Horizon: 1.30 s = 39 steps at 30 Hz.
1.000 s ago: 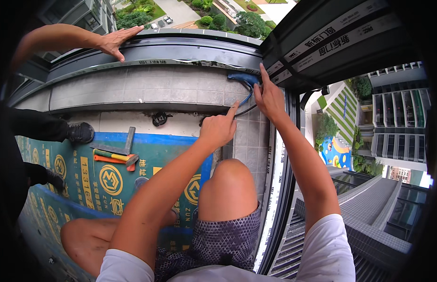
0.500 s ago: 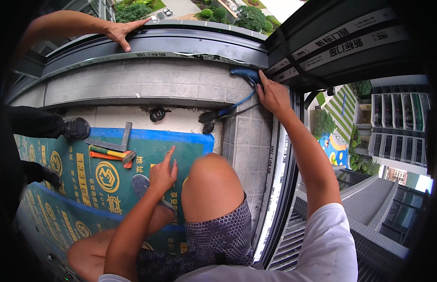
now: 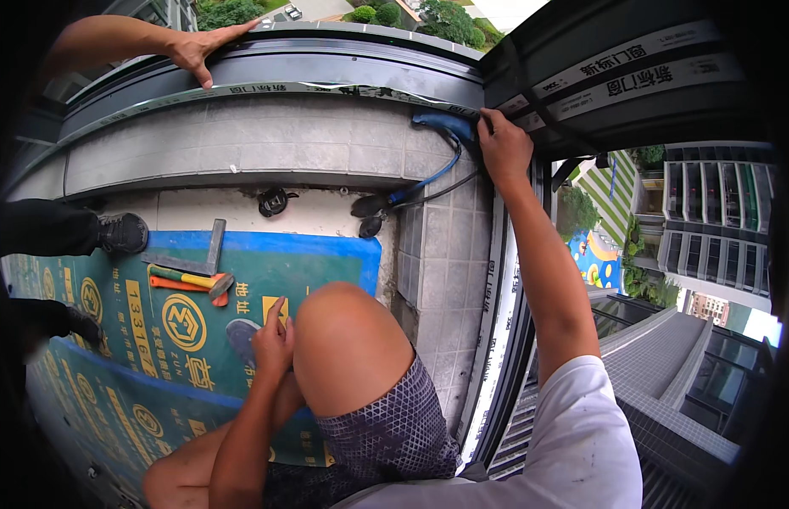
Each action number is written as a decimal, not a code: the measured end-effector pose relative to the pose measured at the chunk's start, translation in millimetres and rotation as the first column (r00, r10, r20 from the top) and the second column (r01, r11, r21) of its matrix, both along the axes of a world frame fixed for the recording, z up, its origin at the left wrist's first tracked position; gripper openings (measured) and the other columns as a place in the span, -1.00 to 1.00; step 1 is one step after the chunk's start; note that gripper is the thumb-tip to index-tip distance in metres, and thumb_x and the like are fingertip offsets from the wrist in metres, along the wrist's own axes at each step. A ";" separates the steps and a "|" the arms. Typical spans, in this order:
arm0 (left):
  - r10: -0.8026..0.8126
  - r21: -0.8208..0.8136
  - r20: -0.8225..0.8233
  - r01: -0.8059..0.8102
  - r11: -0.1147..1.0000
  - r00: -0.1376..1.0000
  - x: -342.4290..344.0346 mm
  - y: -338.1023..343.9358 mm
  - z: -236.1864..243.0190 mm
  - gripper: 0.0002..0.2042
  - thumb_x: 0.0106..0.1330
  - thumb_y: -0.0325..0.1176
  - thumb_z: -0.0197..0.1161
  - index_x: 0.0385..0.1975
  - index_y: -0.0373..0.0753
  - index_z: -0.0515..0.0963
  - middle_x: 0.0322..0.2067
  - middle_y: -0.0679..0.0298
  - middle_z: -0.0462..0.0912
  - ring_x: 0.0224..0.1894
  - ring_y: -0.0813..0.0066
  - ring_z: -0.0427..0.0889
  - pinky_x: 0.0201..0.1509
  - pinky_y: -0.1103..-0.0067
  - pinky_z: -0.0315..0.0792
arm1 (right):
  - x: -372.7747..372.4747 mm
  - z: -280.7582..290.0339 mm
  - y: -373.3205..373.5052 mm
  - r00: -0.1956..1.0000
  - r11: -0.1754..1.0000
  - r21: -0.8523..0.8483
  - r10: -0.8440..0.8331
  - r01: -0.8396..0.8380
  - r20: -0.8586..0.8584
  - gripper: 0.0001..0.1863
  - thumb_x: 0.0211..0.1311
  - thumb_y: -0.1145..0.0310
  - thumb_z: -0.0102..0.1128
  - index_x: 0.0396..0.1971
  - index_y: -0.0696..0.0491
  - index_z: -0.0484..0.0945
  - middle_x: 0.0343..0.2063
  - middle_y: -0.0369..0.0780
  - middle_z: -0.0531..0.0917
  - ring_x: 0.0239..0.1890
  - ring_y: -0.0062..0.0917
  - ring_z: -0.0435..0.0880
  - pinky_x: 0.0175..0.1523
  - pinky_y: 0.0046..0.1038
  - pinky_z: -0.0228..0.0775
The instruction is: The recorder is installing and securing a window frame in a high-rise building under renovation.
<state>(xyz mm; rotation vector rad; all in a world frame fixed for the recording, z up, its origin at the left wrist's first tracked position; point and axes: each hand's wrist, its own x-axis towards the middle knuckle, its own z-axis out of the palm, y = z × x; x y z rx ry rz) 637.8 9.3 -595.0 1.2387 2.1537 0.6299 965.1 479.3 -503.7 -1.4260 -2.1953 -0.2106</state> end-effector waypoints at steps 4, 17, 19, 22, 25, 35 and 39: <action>0.022 -0.003 -0.007 -0.022 1.000 1.000 -2.1 -6.9 -1.0 -0.47 0.36 -0.37 0.34 0.37 -0.10 0.53 -0.74 0.24 0.46 -0.72 0.26 0.51 -0.56 0.28 0.38 | 1.6 -0.4 0.2 0.999 0.999 0.044 -0.012 0.011 0.034 -0.85 0.37 0.22 0.33 -0.14 -0.11 0.73 -0.36 -0.22 0.82 -0.36 -0.19 0.81 -0.27 -0.21 0.65; -0.047 -0.052 -0.025 0.046 0.998 0.999 13.6 -1.8 -6.7 -0.46 0.36 -0.29 0.38 0.37 -0.02 0.53 -0.72 0.29 0.49 -0.69 0.27 0.55 -0.54 0.29 0.43 | -4.5 -10.3 1.3 0.980 0.996 -0.075 -0.038 0.054 0.195 -0.83 0.45 0.20 0.23 -0.15 -0.05 0.66 -0.46 -0.10 0.79 -0.40 -0.13 0.81 -0.28 -0.13 0.64; -0.045 -0.096 -0.017 0.043 0.994 0.999 17.5 -0.2 -7.5 -0.45 0.35 -0.28 0.39 0.38 0.00 0.52 -0.70 0.28 0.51 -0.67 0.26 0.57 -0.52 0.28 0.44 | -6.5 -10.8 0.2 0.971 0.994 -0.095 -0.035 0.059 0.235 -0.83 0.45 0.21 0.22 -0.15 -0.04 0.66 -0.46 -0.08 0.79 -0.41 -0.12 0.81 -0.28 -0.12 0.64; -0.057 -0.133 0.015 0.058 0.989 0.998 23.0 -0.1 -6.8 -0.44 0.36 -0.28 0.38 0.39 0.05 0.51 -0.66 0.25 0.55 -0.62 0.22 0.61 -0.47 0.27 0.47 | -4.4 -11.8 -0.7 0.977 0.994 -0.103 -0.015 0.038 0.213 -0.82 0.44 0.21 0.23 -0.14 -0.02 0.66 -0.47 -0.06 0.78 -0.42 -0.10 0.80 -0.28 -0.11 0.64; -0.099 -0.151 0.040 0.104 0.983 0.994 22.0 -6.8 -17.1 -0.44 0.39 -0.25 0.31 0.42 0.10 0.47 -0.59 0.17 0.62 -0.53 0.10 0.67 -0.40 0.20 0.51 | -6.3 -16.1 1.2 0.986 0.995 -0.097 0.012 0.004 0.168 -0.82 0.43 0.21 0.24 -0.16 -0.01 0.66 -0.48 -0.05 0.78 -0.42 -0.09 0.80 -0.27 -0.09 0.64; -0.112 -0.227 0.144 0.143 0.963 0.983 41.3 -12.2 -47.0 -0.55 0.46 -0.16 0.17 0.35 0.07 0.47 -0.43 -0.11 0.71 -0.28 -0.28 0.73 -0.27 -0.02 0.51 | -7.9 -14.8 -12.3 0.992 0.952 -0.287 0.088 -0.110 -0.087 -0.66 0.41 0.32 0.14 0.09 0.05 0.71 -0.56 -0.01 0.72 -0.49 -0.24 0.77 -0.30 -0.20 0.59; -0.169 -0.014 0.095 0.171 0.985 0.981 28.6 -3.0 -12.9 -0.60 0.42 -0.25 0.25 0.26 0.01 0.56 -0.53 -0.01 0.67 -0.39 -0.15 0.73 -0.34 0.07 0.51 | 27.5 34.8 -5.6 0.856 0.734 -0.639 -0.161 -0.229 -0.491 -0.54 0.46 0.43 -0.03 0.26 0.14 0.64 -0.66 -0.30 0.58 -0.61 -0.71 0.52 -0.43 -0.54 0.37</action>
